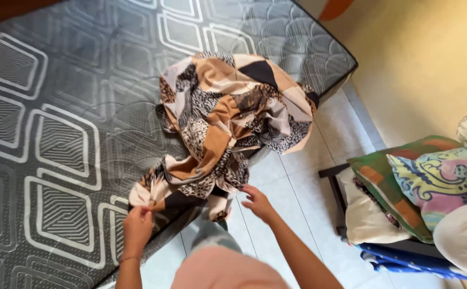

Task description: Spreading a large patterned blanket over a mattress and smoothing it out to make the bed.

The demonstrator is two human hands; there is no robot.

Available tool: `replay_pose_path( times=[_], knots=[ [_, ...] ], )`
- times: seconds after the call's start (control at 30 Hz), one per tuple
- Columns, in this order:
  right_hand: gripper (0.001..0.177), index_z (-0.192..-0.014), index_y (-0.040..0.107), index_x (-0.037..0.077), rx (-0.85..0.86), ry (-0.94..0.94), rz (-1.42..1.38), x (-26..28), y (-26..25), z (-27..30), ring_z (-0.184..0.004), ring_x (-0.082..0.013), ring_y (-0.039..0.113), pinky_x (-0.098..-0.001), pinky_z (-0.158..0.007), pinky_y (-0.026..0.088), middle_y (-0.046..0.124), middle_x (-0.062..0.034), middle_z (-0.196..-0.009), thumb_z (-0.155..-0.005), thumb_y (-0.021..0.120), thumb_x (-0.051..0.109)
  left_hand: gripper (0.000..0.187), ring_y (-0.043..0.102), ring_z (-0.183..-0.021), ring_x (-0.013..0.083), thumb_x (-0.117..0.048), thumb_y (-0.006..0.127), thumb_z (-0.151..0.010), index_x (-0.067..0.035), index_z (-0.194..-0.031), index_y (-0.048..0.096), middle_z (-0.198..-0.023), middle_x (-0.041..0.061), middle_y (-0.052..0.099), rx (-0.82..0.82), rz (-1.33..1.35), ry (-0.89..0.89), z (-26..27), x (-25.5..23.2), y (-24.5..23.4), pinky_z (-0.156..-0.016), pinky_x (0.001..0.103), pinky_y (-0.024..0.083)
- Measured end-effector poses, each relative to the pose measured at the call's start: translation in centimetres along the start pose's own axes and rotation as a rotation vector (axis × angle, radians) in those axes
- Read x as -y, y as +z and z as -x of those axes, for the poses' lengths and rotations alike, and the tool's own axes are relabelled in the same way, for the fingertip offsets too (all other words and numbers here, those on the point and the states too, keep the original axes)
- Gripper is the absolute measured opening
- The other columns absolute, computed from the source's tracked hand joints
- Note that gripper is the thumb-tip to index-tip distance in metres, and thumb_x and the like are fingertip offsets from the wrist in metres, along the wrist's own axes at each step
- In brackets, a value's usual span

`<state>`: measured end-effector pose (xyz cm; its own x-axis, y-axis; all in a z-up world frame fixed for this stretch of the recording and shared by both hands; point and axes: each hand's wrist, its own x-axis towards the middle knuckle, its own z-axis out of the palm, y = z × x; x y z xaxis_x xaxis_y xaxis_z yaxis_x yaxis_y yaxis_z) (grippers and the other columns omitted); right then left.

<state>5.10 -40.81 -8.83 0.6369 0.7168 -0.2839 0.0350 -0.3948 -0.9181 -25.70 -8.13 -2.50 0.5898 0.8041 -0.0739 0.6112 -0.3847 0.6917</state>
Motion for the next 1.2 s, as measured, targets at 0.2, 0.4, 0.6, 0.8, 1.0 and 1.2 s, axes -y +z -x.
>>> replay_pose_path(
  times=[0.2,0.4,0.6,0.8,1.0,1.2],
  knots=[
    [0.063,-0.149,0.053,0.015,-0.051,0.09,-0.011,4.0,1.3,7.2,-0.144,-0.0197,0.044,-0.0403,-0.115,0.041,0.034,-0.0019,-0.163,-0.088,0.072,0.017,0.015,0.066,-0.09,0.0335,-0.012,0.058,-0.085,-0.009,-0.09,0.072,-0.09,0.013,0.073,0.053,0.04,0.117,3.1,0.0,1.4,-0.089,0.045,0.048],
    [0.063,-0.144,0.056,-0.001,-0.207,0.083,-0.265,4.5,1.7,9.0,-0.145,-0.0338,0.043,-0.0473,-0.113,0.043,0.046,-0.0157,-0.153,-0.085,0.079,0.001,0.013,0.07,-0.104,0.0334,-0.022,0.068,-0.091,-0.014,-0.1,0.072,-0.097,0.013,0.074,0.198,-0.002,0.081,5.0,0.6,-1.0,-0.097,0.044,0.054],
    [0.048,-0.123,0.075,0.002,-0.358,0.208,-0.251,8.8,6.5,7.6,-0.118,-0.0248,0.063,-0.0364,-0.096,0.055,0.07,-0.0144,-0.118,-0.078,0.09,0.007,0.018,0.07,-0.107,0.0336,-0.029,0.065,-0.095,-0.018,-0.108,0.072,-0.105,0.011,0.078,0.271,0.177,-0.172,1.3,5.6,-5.6,-0.095,0.047,0.054],
    [0.034,-0.102,0.083,0.006,-0.461,0.268,-0.239,13.1,16.2,3.1,-0.08,-0.0187,0.07,-0.0334,-0.079,0.056,0.079,-0.013,-0.088,-0.072,0.093,0.015,0.017,0.067,-0.1,0.0395,-0.012,0.059,-0.102,-0.001,-0.112,0.067,-0.099,0.027,0.07,0.11,0.441,-0.081,-6.6,10.4,-15.1,-0.088,0.051,0.055],
    [0.025,-0.093,0.073,0.002,-0.425,0.086,-0.842,21.8,21.0,0.5,-0.076,-0.0265,0.075,-0.0369,-0.075,0.062,0.072,-0.015,-0.08,-0.072,0.08,-0.009,0.011,0.064,-0.098,0.038,-0.012,0.062,-0.112,-0.001,-0.111,0.062,-0.096,0.02,0.06,-0.312,0.327,0.112,-13.8,16.3,-28.0,-0.09,0.046,0.051],
    [0.02,-0.085,0.064,0.015,-0.671,0.119,-1.253,15.0,23.0,2.3,-0.079,-0.0164,0.07,-0.029,-0.082,0.058,0.068,0.0003,-0.081,-0.086,0.068,-0.005,0.015,0.068,-0.089,0.0322,-0.013,0.075,-0.105,-0.006,-0.112,0.064,-0.094,0.016,0.067,-0.525,0.196,0.102,-16.8,25.9,-26.7,-0.079,0.038,0.053]
  ],
)
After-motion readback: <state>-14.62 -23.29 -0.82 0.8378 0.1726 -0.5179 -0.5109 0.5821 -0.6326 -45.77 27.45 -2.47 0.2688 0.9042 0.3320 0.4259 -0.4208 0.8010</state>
